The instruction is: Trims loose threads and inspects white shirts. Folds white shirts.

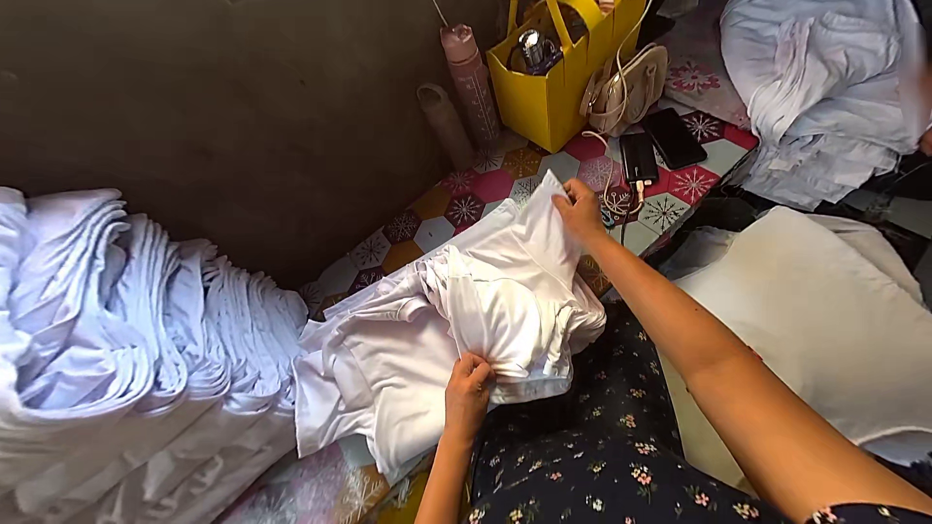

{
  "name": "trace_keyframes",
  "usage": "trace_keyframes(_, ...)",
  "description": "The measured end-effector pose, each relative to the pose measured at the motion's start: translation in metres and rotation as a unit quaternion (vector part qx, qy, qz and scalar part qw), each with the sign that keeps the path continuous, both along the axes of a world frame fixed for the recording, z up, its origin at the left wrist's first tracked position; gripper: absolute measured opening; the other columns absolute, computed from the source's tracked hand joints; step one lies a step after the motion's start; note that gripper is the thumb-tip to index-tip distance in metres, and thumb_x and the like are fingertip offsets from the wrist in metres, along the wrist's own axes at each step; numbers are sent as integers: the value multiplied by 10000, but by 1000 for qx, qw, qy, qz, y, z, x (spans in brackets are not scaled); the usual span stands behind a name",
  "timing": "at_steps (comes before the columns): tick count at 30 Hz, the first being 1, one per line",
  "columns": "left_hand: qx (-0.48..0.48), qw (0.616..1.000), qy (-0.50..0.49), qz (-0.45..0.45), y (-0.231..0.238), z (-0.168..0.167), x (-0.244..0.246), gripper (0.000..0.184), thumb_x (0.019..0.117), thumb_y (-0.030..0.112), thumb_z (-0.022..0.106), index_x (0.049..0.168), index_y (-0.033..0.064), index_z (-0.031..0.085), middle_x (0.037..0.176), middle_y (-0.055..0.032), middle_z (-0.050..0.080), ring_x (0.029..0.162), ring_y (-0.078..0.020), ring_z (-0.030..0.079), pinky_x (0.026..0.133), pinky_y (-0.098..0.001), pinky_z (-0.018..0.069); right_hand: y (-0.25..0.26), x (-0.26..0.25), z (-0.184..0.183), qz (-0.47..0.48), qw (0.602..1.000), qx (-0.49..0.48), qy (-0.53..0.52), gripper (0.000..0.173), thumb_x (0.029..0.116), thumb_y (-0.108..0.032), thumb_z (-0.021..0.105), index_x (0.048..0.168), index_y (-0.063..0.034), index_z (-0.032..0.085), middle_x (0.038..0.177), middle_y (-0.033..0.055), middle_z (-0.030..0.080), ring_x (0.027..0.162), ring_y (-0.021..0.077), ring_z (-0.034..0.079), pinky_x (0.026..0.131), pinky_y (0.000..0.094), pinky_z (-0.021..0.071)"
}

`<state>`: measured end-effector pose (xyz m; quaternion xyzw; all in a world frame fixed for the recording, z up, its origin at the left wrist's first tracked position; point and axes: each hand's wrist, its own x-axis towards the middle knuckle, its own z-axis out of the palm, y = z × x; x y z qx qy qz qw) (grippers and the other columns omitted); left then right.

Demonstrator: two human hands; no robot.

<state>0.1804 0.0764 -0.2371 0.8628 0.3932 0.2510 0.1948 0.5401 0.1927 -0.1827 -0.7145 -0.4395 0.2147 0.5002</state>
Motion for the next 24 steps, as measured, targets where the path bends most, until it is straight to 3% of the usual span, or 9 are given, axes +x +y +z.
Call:
trace_keyframes(3, -121, 980, 145, -60, 3, 49, -2, 145, 906, -18, 609, 951, 6, 744, 1155, -210, 668, 992, -413, 673, 824, -566, 563, -18, -17, 42, 33, 989, 135, -49, 201, 997, -130, 632, 1043, 65, 633, 846, 130, 661, 736, 167, 632, 723, 356, 539)
trace_keyframes(5, -132, 973, 172, -79, 14, 92, 2, 176, 921, 66, 680, 1072, 20, 759, 1314, -230, 637, 1063, -439, 674, 874, -607, 553, -28, -32, 62, 71, 963, 224, -130, 157, 967, -80, 653, 968, 77, 664, 833, 146, 678, 723, 172, 651, 694, 327, 550)
trace_keyframes(9, 42, 998, 48, -22, 73, 141, 42, 513, 944, 246, 697, 1343, -60, 598, 1410, -285, 552, 1304, -466, 533, 1064, -626, 426, -38, -59, 80, 88, 922, 306, -220, 108, 933, -34, 672, 878, 58, 663, 720, 146, 649, 625, 196, 629, 585, 312, 517)
trace_keyframes(11, 12, 997, -32, -66, 116, 145, 72, 762, 926, 346, 718, 1495, -62, 417, 1512, -256, 469, 1422, -397, 432, 1169, -574, 333, -40, -68, 85, 100, 921, 315, -208, 119, 942, -36, 667, 872, 59, 657, 708, 141, 632, 609, 174, 600, 577, 284, 501)
trace_keyframes(12, -34, 992, -71, -103, 133, 144, 89, 803, 898, 331, 756, 1506, -57, 402, 1489, -248, 496, 1403, -364, 458, 1160, -555, 354, -42, -71, 86, 106, 921, 318, -199, 124, 944, -34, 664, 866, 62, 655, 706, 139, 628, 606, 163, 591, 576, 271, 494)
trace_keyframes(15, -142, 960, -171, -169, 152, 141, 125, 349, 900, 170, 760, 1178, -19, 669, 1062, -90, 720, 998, -110, 683, 940, -341, 552, -49, -70, 86, 110, 926, 317, -174, 114, 938, -23, 664, 864, 63, 652, 728, 135, 634, 621, 136, 583, 592, 242, 487)
trace_keyframes(17, -188, 928, -249, -204, 146, 146, 137, 220, 939, 89, 681, 1127, -14, 634, 934, -5, 708, 846, -24, 676, 818, -244, 578, -54, -63, 83, 106, 932, 310, -152, 121, 938, -43, 684, 888, 65, 658, 768, 132, 653, 649, 113, 593, 617, 222, 500)
trace_keyframes(20, -145, 902, -326, -243, 139, 145, 144, 232, 955, 17, 640, 1174, -52, 613, 1051, -36, 716, 950, -43, 683, 893, -259, 574, -58, -61, 77, 98, 941, 303, -115, 115, 925, -41, 699, 904, 66, 664, 808, 122, 658, 668, 69, 572, 634, 180, 481)
trace_keyframes(24, -43, 912, -331, -236, 143, 149, 144, 137, 976, 3, 615, 1019, -55, 732, 1119, -101, 720, 1097, -108, 670, 1011, -288, 528, -66, -69, 84, 99, 942, 302, -110, 156, 883, -37, 757, 964, 65, 670, 903, 153, 679, 714, 115, 611, 656, 207, 517)
